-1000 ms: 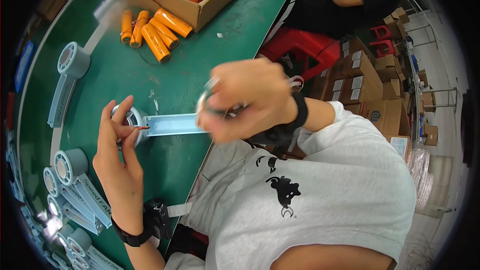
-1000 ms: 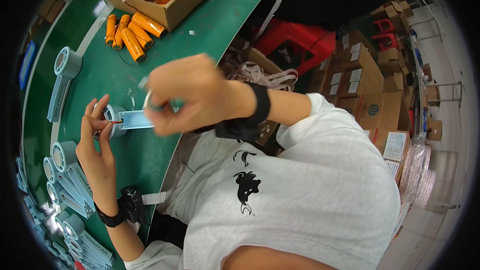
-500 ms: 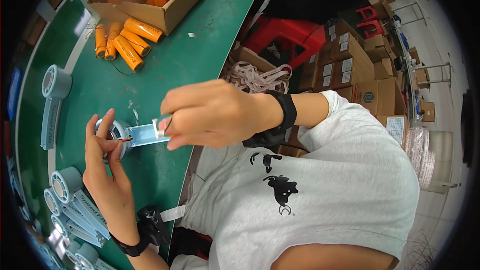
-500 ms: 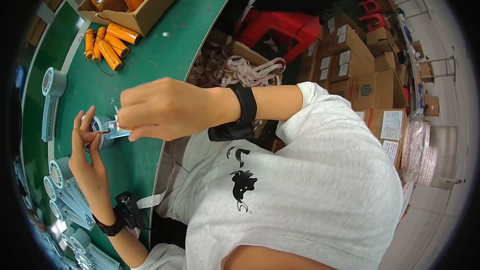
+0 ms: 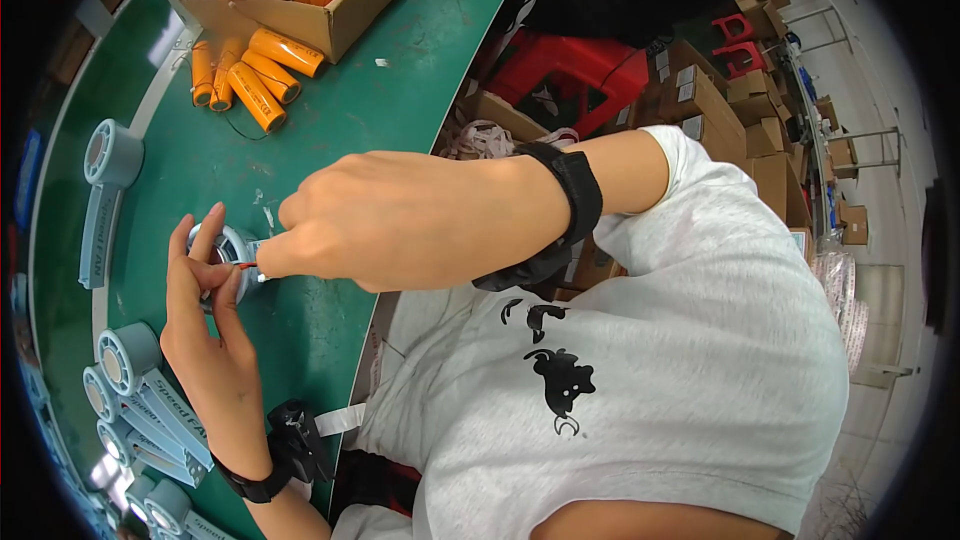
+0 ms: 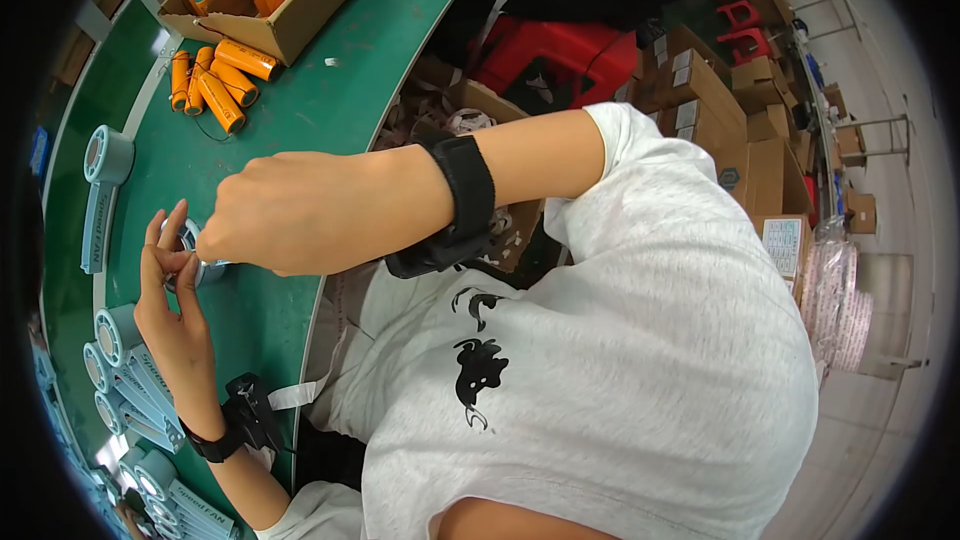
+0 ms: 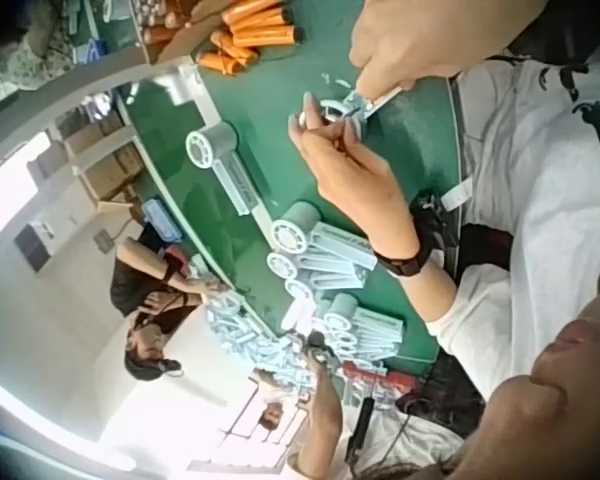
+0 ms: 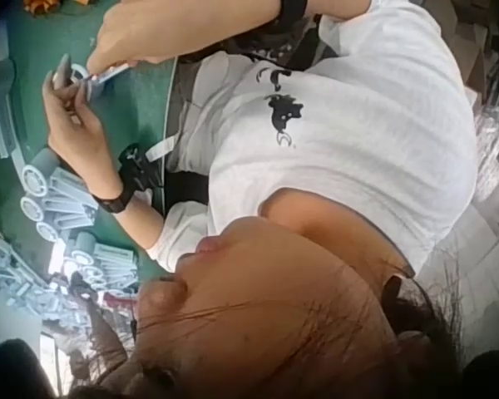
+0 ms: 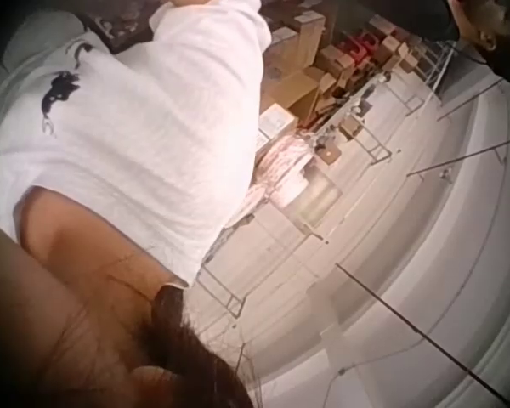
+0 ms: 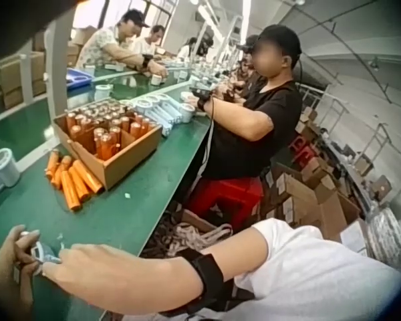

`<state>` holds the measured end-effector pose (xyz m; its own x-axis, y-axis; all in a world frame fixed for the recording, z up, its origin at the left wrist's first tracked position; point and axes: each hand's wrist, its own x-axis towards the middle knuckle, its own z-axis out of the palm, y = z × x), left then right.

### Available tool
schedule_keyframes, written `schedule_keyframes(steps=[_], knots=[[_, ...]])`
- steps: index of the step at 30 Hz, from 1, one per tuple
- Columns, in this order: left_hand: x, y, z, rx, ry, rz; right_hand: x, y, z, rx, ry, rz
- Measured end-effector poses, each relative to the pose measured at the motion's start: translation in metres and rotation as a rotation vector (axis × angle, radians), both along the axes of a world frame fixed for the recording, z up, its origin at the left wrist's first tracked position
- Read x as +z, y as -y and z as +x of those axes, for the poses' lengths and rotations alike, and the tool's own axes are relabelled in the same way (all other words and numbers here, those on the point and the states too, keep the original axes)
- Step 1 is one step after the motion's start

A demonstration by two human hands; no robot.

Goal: The person applies adhesive tape to batteries, places each battery into a handheld fan housing, and presses the wires into the casing by hand.

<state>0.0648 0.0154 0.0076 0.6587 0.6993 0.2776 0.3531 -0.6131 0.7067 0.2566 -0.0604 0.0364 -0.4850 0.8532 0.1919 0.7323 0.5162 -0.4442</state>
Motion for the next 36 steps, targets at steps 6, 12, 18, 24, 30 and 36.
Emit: schedule_keyframes(steps=[6, 12, 18, 24, 30, 36], knots=[[-0.002, 0.001, 0.001, 0.032, -0.005, 0.066, -0.012, -0.014, -0.015, -0.015, 0.037, 0.059], [-0.003, -0.002, -0.003, 0.044, -0.041, 0.054, 0.002, -0.033, -0.008, 0.068, -0.097, -0.162], [-0.001, 0.001, -0.006, 0.027, -0.054, 0.013, 0.003, -0.049, -0.007, 0.154, -0.026, -0.383], [-0.008, -0.003, -0.002, -0.001, 0.075, 0.085, -0.017, -0.051, 0.008, 0.222, -0.052, -0.411], [0.006, -0.001, -0.002, -0.046, 0.008, -0.068, -0.05, -0.013, 0.0, -0.074, -0.652, -0.153], [0.011, 0.004, 0.013, -0.021, -0.199, 0.129, -0.07, -0.001, -0.012, -0.261, -1.325, -0.406]])
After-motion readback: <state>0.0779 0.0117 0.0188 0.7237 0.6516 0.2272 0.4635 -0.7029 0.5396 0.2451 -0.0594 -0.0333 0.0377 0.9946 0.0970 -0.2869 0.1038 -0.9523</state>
